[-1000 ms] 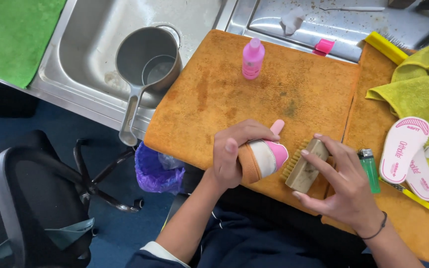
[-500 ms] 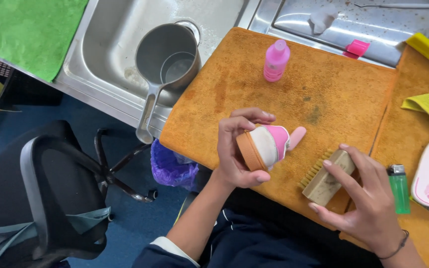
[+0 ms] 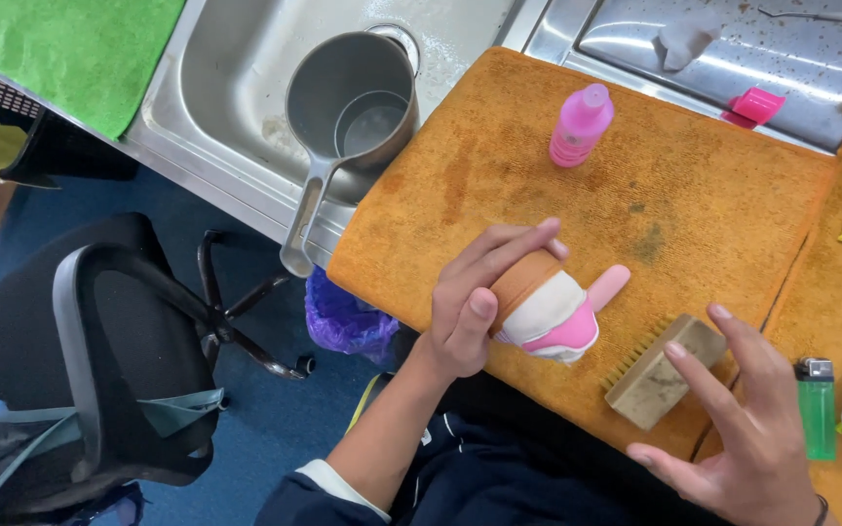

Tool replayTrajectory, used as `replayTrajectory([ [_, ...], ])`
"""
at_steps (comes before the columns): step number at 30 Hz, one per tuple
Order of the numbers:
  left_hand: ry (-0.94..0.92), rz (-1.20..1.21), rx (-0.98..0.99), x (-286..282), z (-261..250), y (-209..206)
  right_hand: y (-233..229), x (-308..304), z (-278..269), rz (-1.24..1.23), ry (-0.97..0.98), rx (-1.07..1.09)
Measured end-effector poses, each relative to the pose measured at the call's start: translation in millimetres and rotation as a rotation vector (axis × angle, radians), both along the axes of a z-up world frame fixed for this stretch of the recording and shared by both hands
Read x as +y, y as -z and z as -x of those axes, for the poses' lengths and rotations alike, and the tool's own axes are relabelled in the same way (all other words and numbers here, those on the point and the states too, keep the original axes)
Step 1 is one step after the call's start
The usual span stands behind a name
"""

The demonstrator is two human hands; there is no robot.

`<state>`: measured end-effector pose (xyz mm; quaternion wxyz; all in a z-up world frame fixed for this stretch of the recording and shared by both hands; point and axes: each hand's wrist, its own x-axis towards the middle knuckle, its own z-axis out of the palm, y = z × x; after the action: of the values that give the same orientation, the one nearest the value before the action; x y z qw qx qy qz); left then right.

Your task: Cleaning a small child's shoe using a brush, cleaning solution, and a pink eraser.

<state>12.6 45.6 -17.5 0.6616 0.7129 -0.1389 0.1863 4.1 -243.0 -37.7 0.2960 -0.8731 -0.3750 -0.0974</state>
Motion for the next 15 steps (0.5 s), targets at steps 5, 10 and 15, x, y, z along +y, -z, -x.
replayTrajectory([
  [5, 0.080, 0.035, -0.096, -5, 5, 4, -27, 16, 16, -0.068, 0.035, -0.078],
  [10, 0.105, -0.047, -0.239, -10, 5, 11, -53, 55, 13, -0.093, -0.124, -0.236],
  [15, 0.119, -0.055, -0.250, -9, 7, 12, -54, 61, 4, -0.003, -0.099, -0.246],
])
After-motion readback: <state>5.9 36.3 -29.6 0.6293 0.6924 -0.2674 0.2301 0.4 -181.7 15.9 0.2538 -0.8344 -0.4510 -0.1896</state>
